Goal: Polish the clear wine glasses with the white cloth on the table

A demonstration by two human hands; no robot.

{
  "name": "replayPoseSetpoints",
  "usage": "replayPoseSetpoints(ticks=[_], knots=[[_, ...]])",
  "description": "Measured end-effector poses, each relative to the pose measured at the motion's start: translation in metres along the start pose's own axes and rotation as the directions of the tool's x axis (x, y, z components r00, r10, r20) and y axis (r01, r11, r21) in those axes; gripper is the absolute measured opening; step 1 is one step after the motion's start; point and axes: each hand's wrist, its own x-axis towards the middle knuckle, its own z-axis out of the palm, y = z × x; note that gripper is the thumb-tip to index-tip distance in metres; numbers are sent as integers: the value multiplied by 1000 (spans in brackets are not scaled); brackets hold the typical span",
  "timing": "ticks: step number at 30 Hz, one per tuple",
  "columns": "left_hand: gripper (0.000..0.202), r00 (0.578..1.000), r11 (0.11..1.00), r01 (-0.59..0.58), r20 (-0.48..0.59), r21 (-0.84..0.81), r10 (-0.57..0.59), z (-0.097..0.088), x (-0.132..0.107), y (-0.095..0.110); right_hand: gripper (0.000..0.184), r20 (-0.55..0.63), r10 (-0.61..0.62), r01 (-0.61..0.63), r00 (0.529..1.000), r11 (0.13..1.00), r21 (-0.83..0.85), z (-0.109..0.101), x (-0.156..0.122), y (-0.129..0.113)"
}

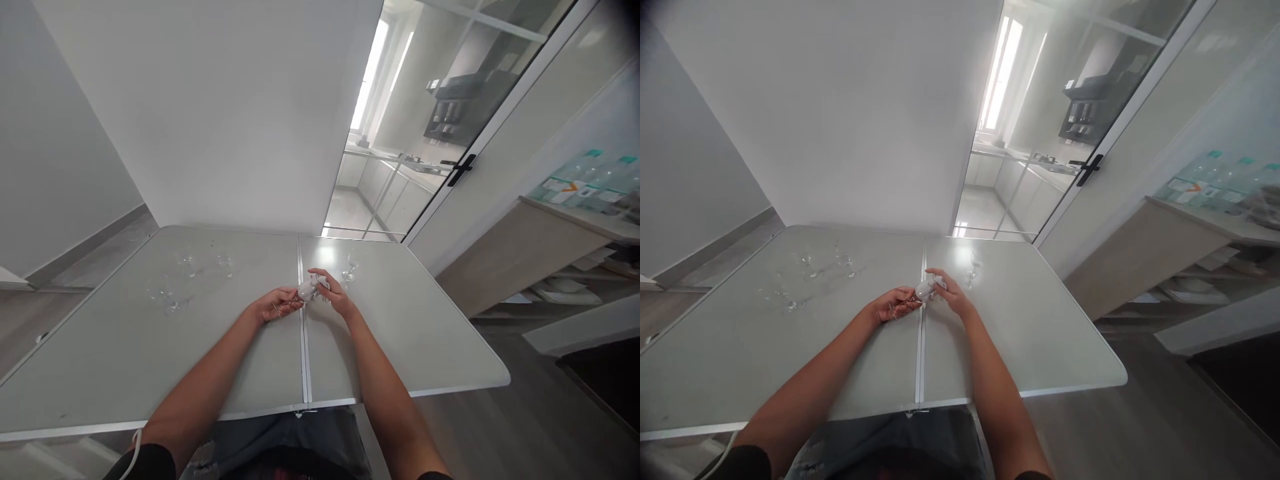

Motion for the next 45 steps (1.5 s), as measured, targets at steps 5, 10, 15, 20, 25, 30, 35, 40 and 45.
replayPoseSetpoints(ticks=[5, 10, 15, 20, 25, 30, 35, 40, 45], knots=[[54, 979, 935, -159, -73, 318, 192, 11, 2, 2, 48, -40, 41, -42, 998, 998, -44, -5, 6, -4], [58, 829, 705, -220, -252, 675, 500, 20, 5, 0, 40, -281, 100, -99, 954, 995, 15, 0, 14, 17], [40, 649, 482, -173, -268, 859, 712, 22, 4, 2, 37, -403, 27, -59, 915, 996, -69, 13, 16, 24], [17, 734, 462, -113, -239, 880, 636, 31, 6, 1, 46, -239, -73, 52, 968, 994, -93, 6, 8, 3], [44, 984, 866, -79, -102, 494, 148, 35, 2, 3, 49, -229, -79, 80, 970, 997, -5, -5, -2, -7], [48, 994, 915, 8, -104, 403, 37, 32, 1, 4, 49, -260, -59, 75, 964, 996, 53, 1, 1, 1], [36, 756, 222, 156, -261, 962, 601, 28, 9, -5, 47, -512, -121, 126, 850, 992, -25, 0, 10, 18], [32, 696, -85, 378, -223, 922, 683, 19, 13, -11, 56, -587, -344, 220, 733, 936, -274, -13, 9, 24], [17, 670, -145, 411, -190, 900, 718, 20, 16, -14, 45, 190, -451, 441, 872, 556, -705, 0, 10, 23]])
